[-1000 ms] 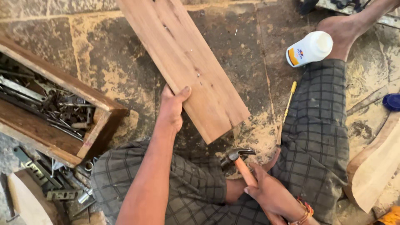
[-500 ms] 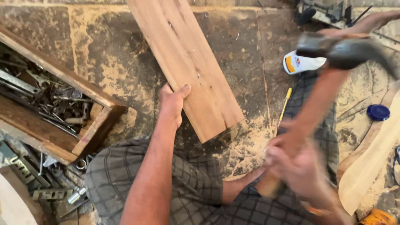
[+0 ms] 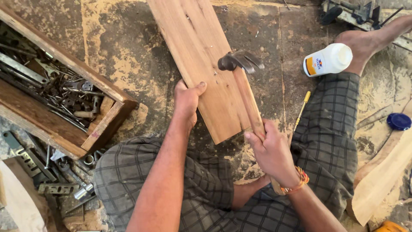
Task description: The person applies glue to a wooden handle and attaches it to a wooden board. They use a hammer to drive nails into the board to secure the handle, then use a pencil to mark additional points on the board.
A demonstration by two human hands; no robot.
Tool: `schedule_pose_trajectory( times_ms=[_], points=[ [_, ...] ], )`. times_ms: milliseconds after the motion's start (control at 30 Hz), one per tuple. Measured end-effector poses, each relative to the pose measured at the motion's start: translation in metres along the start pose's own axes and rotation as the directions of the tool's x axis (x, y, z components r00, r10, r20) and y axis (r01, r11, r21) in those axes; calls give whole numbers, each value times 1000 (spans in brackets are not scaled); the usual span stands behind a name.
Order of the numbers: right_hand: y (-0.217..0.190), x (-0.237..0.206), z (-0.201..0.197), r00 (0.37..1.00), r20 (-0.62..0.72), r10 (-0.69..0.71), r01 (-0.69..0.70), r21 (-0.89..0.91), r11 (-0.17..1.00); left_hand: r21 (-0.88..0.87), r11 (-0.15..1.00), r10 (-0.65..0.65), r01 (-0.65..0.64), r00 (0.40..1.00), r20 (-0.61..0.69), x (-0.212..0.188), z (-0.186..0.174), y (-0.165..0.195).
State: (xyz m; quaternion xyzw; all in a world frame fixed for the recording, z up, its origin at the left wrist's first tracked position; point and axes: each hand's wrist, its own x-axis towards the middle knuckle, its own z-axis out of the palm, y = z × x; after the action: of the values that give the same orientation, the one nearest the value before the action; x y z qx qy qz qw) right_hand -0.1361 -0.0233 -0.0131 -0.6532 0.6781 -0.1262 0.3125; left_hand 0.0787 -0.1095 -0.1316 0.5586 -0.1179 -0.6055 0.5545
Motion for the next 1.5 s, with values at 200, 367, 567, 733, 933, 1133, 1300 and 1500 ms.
schedule_pose_trajectory(
  times_ms=[200, 367, 567, 733, 933, 1133, 1300, 1500],
  points=[
    [-4, 8, 0, 992, 48, 117, -110, -125, 986, 29, 999, -21, 22, 999, -37, -1, 1, 4],
    [13, -18, -7, 986, -155, -56, 134, 558, 819, 44, 998, -35, 38, 998, -55, 1, 0, -3],
    [17, 1, 2, 923, -204, -327, 316, -83, 945, -9, 1000, 25, -25, 999, -31, 2, 2, -3],
    [4, 15, -9, 993, -79, -91, 74, -201, 977, 21, 999, 30, -29, 998, -54, 7, 3, -7],
    [22, -18, -15, 856, -453, -251, 484, 530, 697, 43, 999, 21, -17, 996, -91, 11, 3, -14],
    [11, 18, 8, 943, -30, -333, 306, -325, 895, 25, 1000, -9, 11, 996, -89, 8, 7, -7],
    [-2, -11, -23, 957, -257, -133, 179, 166, 970, 64, 998, -22, 28, 995, -97, 11, 6, -6],
    [11, 5, -2, 889, -117, -443, 454, 348, 820, 99, 995, -6, 17, 994, -112, 9, 12, -6]
  ],
)
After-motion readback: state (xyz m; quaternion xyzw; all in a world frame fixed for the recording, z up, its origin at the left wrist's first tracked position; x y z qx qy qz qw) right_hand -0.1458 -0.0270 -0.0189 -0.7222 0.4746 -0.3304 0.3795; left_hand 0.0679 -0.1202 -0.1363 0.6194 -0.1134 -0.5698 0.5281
